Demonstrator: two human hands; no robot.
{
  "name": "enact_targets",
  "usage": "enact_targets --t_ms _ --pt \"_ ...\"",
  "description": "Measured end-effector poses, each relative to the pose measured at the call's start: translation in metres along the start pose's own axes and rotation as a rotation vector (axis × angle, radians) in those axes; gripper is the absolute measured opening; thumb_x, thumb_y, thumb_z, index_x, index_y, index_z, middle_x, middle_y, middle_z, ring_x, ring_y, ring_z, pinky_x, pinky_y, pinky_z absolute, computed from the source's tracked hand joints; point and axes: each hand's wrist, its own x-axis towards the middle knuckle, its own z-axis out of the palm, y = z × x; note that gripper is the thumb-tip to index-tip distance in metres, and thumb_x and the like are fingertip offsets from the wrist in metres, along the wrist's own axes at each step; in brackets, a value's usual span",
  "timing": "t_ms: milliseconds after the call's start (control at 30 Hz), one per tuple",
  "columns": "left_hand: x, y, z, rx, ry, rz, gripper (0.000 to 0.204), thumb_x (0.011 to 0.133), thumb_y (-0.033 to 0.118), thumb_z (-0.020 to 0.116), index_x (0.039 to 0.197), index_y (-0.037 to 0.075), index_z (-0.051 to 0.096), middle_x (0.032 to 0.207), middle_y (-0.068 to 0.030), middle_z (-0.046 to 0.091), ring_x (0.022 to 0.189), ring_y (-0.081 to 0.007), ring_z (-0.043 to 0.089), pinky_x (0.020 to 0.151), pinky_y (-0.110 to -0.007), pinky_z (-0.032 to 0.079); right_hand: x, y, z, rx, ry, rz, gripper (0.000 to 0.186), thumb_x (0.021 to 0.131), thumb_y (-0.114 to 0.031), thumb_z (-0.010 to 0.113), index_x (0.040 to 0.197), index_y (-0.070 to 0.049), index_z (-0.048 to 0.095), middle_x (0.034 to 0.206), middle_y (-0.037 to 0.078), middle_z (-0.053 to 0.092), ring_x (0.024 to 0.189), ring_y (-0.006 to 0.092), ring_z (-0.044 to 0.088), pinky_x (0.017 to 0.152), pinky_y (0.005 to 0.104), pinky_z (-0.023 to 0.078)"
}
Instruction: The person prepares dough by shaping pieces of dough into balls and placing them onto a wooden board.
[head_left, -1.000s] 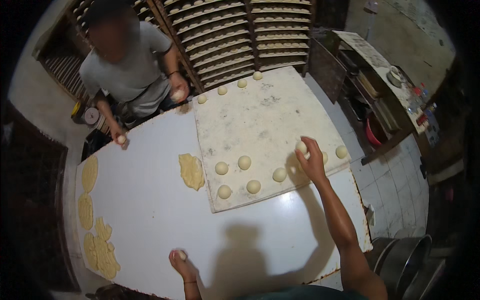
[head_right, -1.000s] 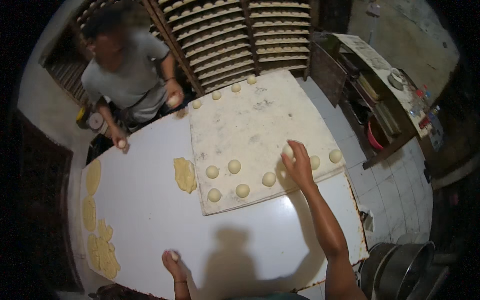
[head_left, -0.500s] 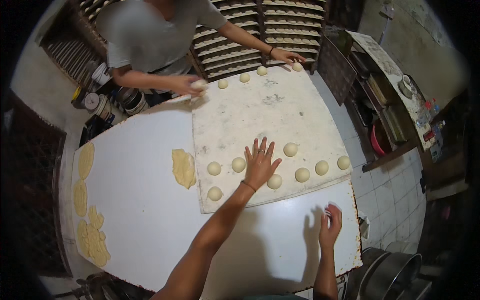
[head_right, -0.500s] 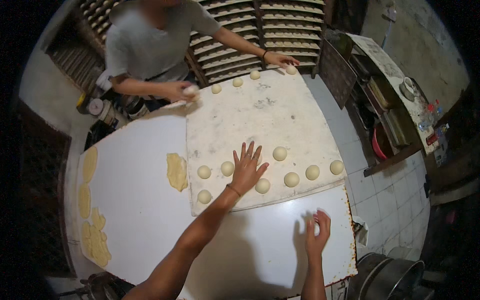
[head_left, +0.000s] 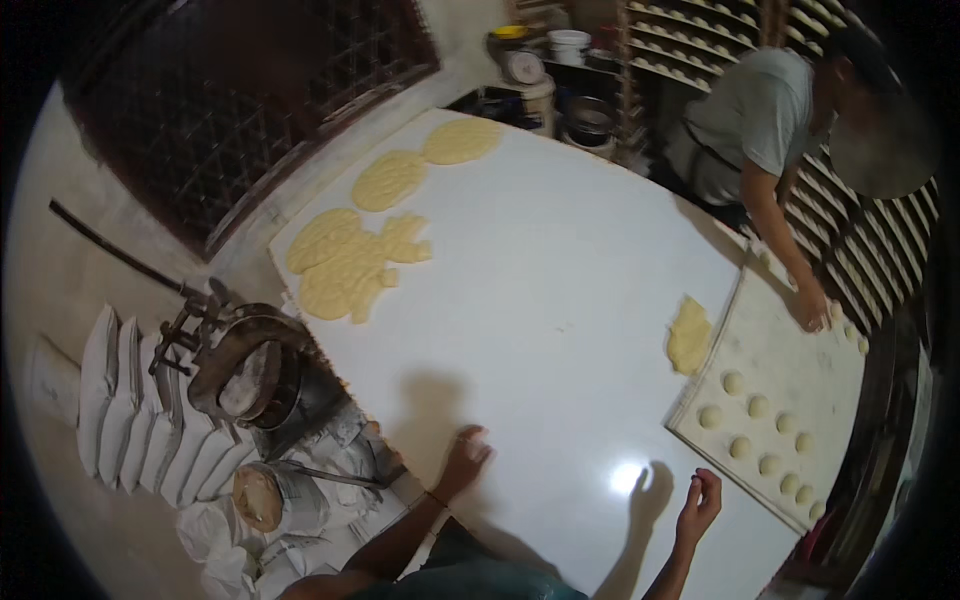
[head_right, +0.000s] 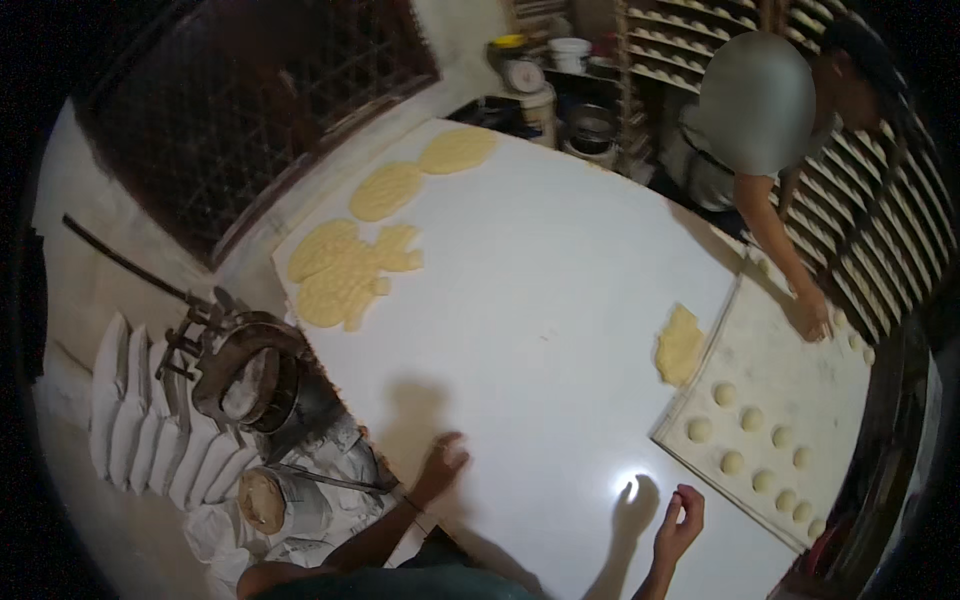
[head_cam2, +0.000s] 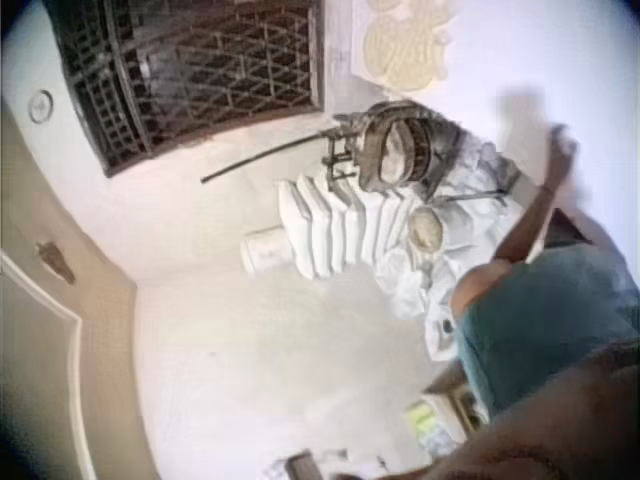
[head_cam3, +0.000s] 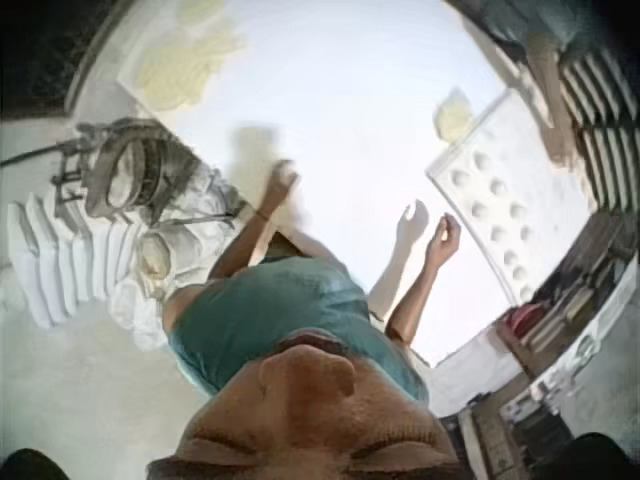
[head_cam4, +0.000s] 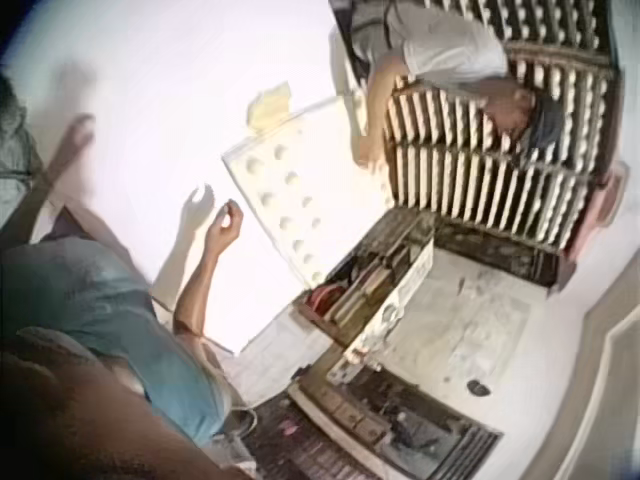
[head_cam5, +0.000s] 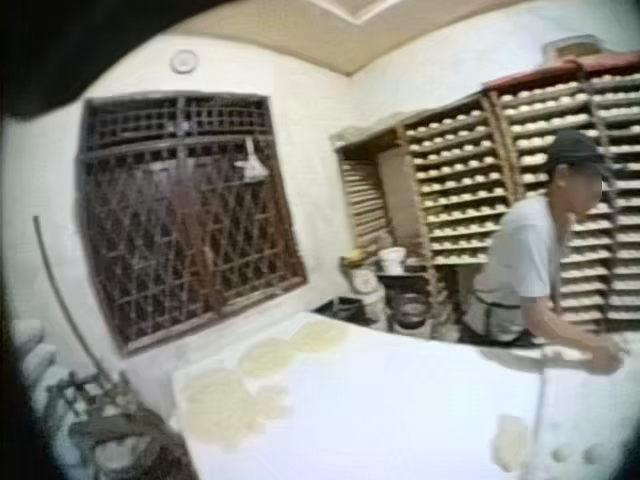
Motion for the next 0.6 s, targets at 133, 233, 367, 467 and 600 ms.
enact_targets --t_ms 133,233,367,467,600 --pt "0.090 -0.134 -0.122 0.168 0.552 -0.130 0.043 0.081 0.020 0.069 0.115 0.000 0.053 0.116 -0.0192 0.051 0.112 -0.0338 0.046 0.095 -0.042 0.039 0.005 -0.049 0.097 0.219 -0.097 0.023 0.011 0.089 -0.004 0.053 0.096 0.002 0.059 0.095 0.008 0.058 0.087 0.0159 0.056 0.078 0.0280 0.047" --pt "0.171 -0.217 -0.181 0.518 0.877 -0.497 0.047 0.082 0.035 0.067 0.111 -0.001 0.058 0.118 -0.0218 0.050 0.111 -0.0369 0.045 0.096 -0.045 0.036 -0.013 -0.090 0.169 0.195 -0.208 0.077 0.010 0.089 -0.005 0.054 0.094 0.002 0.060 0.091 0.008 0.059 0.083 0.0159 0.057 0.077 0.0280 0.048" --pt "0.269 -0.202 -0.191 0.391 0.594 -0.694 0.053 0.083 0.044 0.061 0.108 -0.004 0.059 0.119 -0.0232 0.049 0.114 -0.0363 0.042 0.092 -0.047 0.039 -0.037 -0.120 0.218 0.153 -0.290 0.073 0.010 0.088 -0.006 0.056 0.093 0.002 0.061 0.092 0.010 0.062 0.082 0.0170 0.059 0.076 0.0286 0.049" --pt "0.300 -0.211 -0.181 0.391 0.791 -0.530 0.041 0.080 0.031 0.067 0.099 -0.005 0.060 0.103 -0.0214 0.059 0.103 -0.0355 0.050 0.089 -0.041 0.042 -0.046 -0.146 0.246 0.231 -0.331 0.134 0.017 0.092 -0.015 0.058 0.095 0.002 0.060 0.094 0.009 0.061 0.085 0.0153 0.059 0.079 0.0281 0.048" --pt "0.275 -0.212 -0.175 -0.185 0.643 -0.346 0.026 0.078 0.009 0.063 0.097 -0.008 0.058 0.095 -0.0214 0.061 0.096 -0.0376 0.054 0.086 -0.043 0.043 -0.058 -0.148 0.281 0.321 -0.299 0.251 0.012 0.091 -0.007 0.055 0.096 0.001 0.061 0.090 0.007 0.063 0.082 0.0134 0.059 0.077 0.0265 0.048"
